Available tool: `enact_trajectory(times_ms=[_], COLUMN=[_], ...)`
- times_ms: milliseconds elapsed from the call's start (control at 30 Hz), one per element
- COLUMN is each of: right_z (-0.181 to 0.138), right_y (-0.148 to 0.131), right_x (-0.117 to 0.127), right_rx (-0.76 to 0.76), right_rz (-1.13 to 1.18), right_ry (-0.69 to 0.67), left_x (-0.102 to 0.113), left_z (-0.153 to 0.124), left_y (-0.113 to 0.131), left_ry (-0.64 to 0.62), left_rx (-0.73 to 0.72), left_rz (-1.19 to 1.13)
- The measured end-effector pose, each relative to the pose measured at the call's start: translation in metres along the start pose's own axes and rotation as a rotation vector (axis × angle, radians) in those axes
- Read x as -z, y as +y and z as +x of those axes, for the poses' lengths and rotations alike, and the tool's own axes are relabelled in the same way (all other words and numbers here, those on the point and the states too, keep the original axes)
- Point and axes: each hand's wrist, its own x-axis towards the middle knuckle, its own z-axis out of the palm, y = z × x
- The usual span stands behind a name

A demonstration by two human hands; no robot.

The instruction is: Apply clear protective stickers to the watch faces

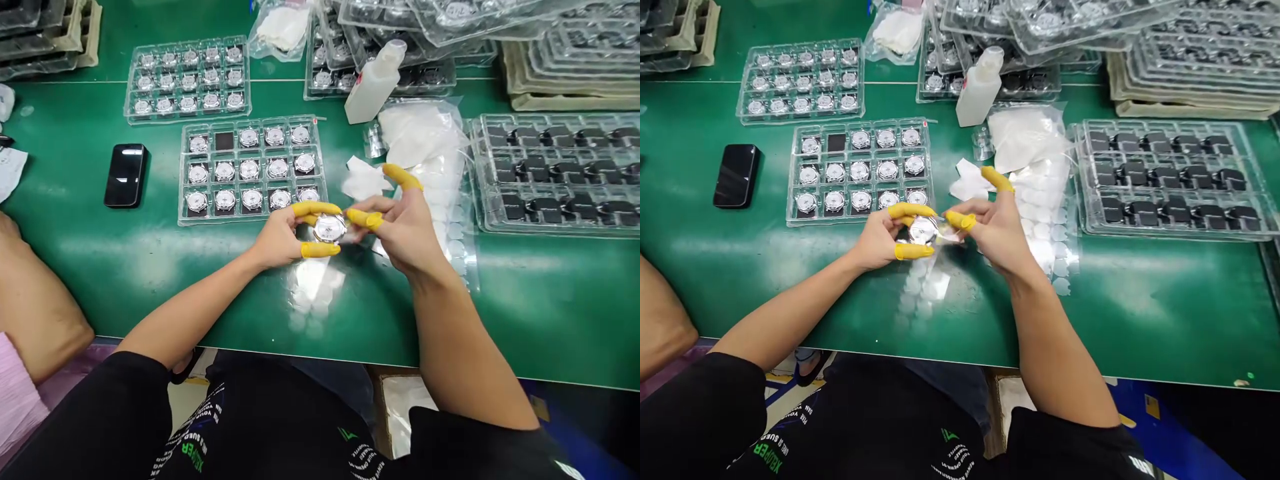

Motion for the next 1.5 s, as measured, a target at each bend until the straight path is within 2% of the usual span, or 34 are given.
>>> enact_trajectory(times_ms=[100, 167, 300, 400, 533, 700, 833, 967, 1167, 1233, 1333, 1500], right_z=[-0.006, -0.006, -0.001, 0.0, -0.002, -0.005, -0.008, -0.008, 0.007, 0.01, 0.012, 0.009], right_y=[0.002, 0.006, 0.008, 0.003, -0.002, -0.002, -0.003, 0.002, 0.02, 0.023, 0.025, 0.021], right_x=[-0.002, -0.003, -0.002, 0.001, 0.007, 0.015, 0.014, 0.011, 0.017, 0.021, 0.026, 0.037], right_rx=[-0.078, -0.08, 0.009, 0.022, 0.039, 0.02, 0.044, 0.214, 0.687, 0.797, 0.867, 0.899], right_rz=[-0.022, -0.041, -0.078, -0.102, -0.069, -0.1, -0.11, -0.134, -0.275, -0.349, -0.433, -0.568], right_ry=[-0.213, -0.302, -0.225, -0.206, -0.194, -0.257, -0.268, -0.193, -0.155, -0.139, -0.133, -0.179], left_x=[0.008, 0.01, 0.009, 0.006, 0.008, 0.011, 0.01, 0.009, 0.008, 0.008, 0.009, 0.006], left_z=[0.005, 0.007, 0.005, 0.004, 0.005, 0.006, 0.006, 0.006, 0.005, 0.005, 0.005, 0.004], left_y=[-0.003, -0.005, -0.007, -0.005, -0.004, -0.002, 0.001, 0.004, 0.004, 0.003, 0.002, 0.0], left_ry=[0.119, 0.157, 0.135, 0.103, 0.145, 0.14, 0.072, 0.006, -0.018, -0.013, -0.004, 0.031], left_rx=[-0.008, 0.008, 0.05, 0.077, 0.119, 0.178, 0.22, 0.258, 0.281, 0.273, 0.249, 0.177], left_rz=[0.007, 0.016, 0.041, 0.04, 0.019, -0.005, -0.05, -0.099, -0.106, -0.089, -0.067, -0.02])
